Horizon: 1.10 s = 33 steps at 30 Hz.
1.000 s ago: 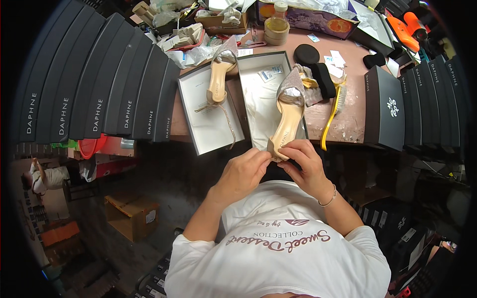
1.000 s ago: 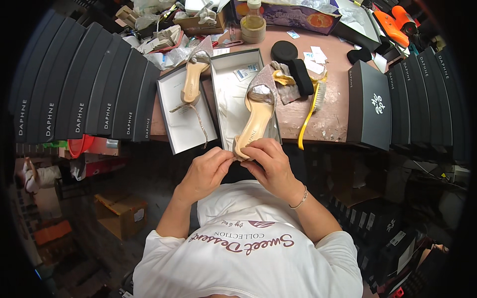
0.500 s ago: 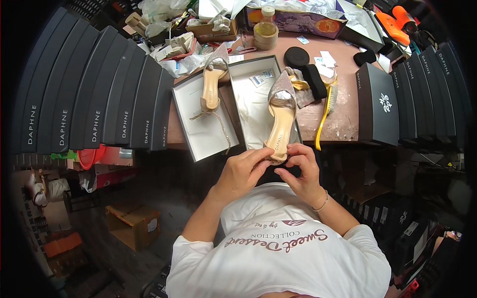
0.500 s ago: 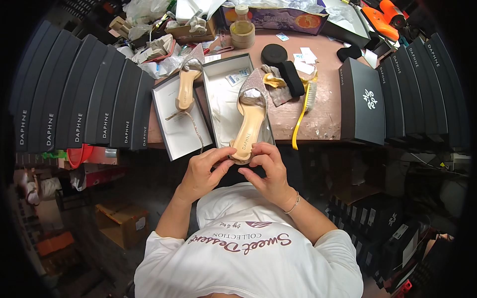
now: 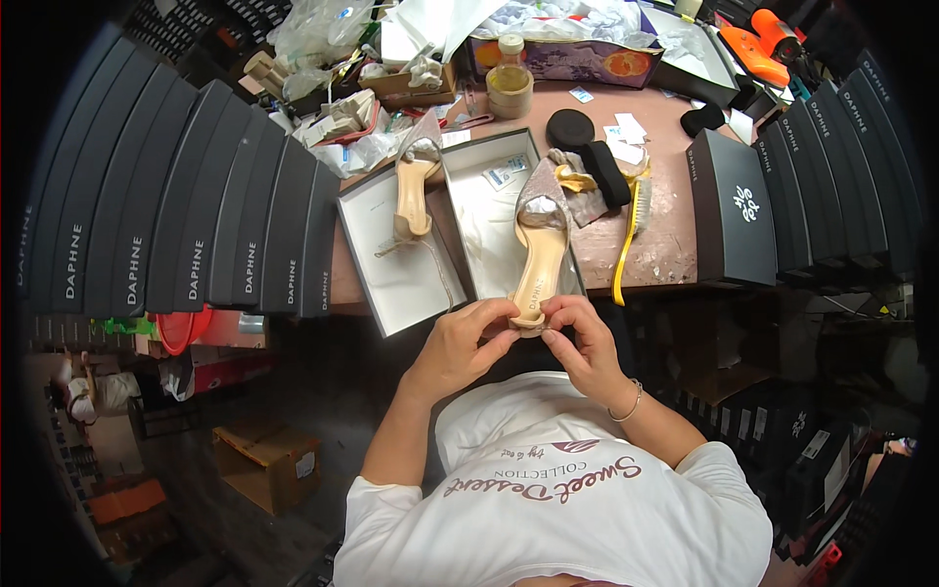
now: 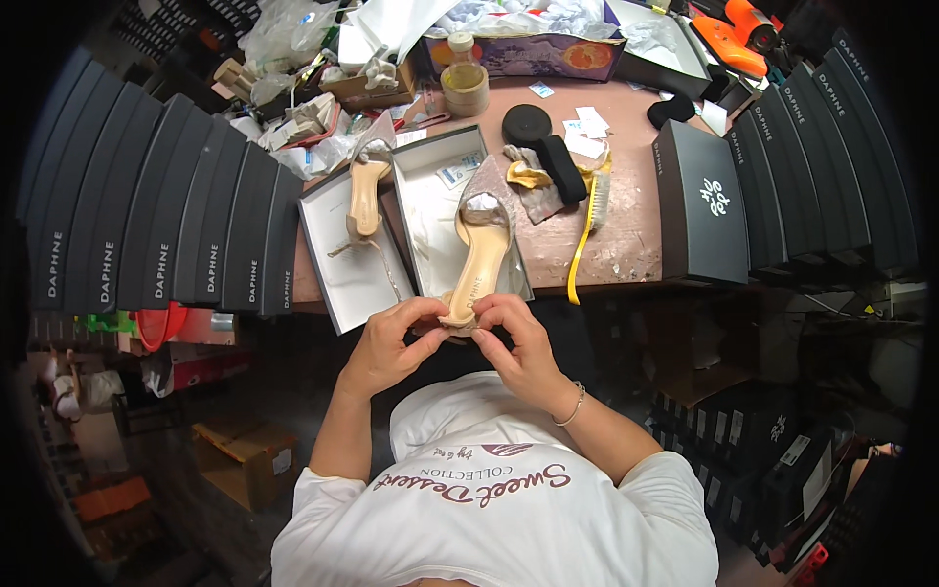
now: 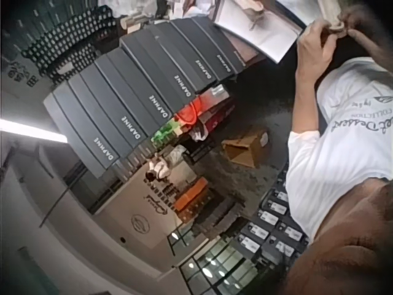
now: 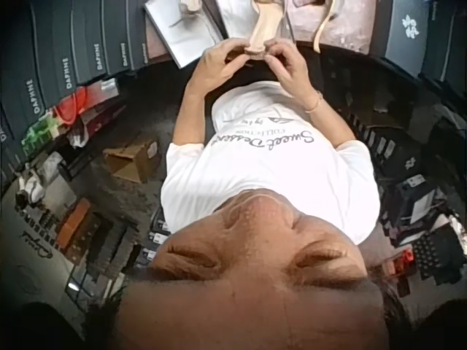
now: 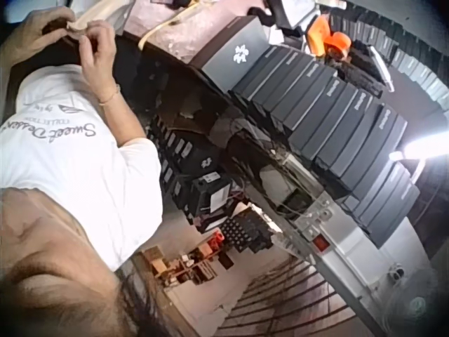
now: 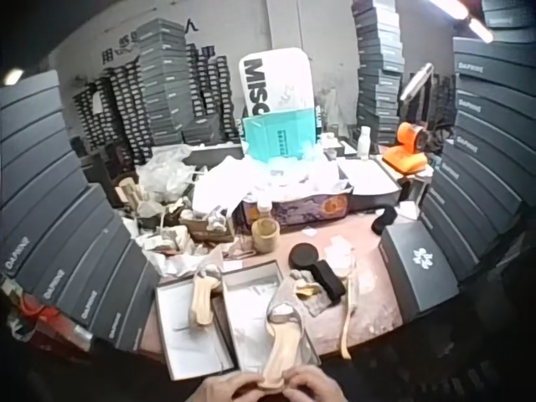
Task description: Inspect, clean, and pack high-heeled shoes into branded boxes at a manufacturing station.
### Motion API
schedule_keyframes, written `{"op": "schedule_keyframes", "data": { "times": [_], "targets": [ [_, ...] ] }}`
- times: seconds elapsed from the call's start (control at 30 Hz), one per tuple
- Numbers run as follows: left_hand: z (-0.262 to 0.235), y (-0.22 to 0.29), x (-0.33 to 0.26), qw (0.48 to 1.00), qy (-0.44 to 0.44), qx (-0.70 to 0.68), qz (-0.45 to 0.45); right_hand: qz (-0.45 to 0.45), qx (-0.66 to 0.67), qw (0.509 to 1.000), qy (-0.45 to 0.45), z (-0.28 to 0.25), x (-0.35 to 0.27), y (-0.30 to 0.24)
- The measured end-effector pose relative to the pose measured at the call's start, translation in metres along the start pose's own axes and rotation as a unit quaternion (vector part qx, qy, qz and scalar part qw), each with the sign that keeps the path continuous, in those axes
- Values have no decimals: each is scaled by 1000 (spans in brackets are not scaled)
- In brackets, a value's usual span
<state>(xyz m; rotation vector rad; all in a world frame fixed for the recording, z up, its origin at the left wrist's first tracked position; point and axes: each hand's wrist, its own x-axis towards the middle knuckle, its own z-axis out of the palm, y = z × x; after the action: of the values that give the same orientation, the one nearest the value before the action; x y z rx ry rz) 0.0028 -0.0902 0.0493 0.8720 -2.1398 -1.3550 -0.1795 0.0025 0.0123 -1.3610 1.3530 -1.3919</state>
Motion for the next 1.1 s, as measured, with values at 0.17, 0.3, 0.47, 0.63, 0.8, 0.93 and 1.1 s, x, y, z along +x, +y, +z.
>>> {"op": "schedule_keyframes", "data": {
  "times": [0.17,0.3,0.47,0.63,0.8,0.93,1.1],
  "targets": [
    [-10,2,2,997,-45,-24,-62,170,446,878,36,-15,0,18],
    [-22,-8,7,995,-83,46,-20,214,511,829,79,-17,-1,23],
    [-48,-15,21,954,-5,286,93,233,567,783,104,-19,0,44],
    [-27,3,75,937,93,227,250,229,520,822,49,-17,0,50],
    [-5,-19,91,987,-129,57,76,241,486,839,42,-26,2,50],
    [4,-52,78,973,-4,-221,-68,262,462,846,49,-32,4,53],
    [36,-61,60,886,55,-423,-179,275,464,841,39,-26,6,54]
  ]
}}
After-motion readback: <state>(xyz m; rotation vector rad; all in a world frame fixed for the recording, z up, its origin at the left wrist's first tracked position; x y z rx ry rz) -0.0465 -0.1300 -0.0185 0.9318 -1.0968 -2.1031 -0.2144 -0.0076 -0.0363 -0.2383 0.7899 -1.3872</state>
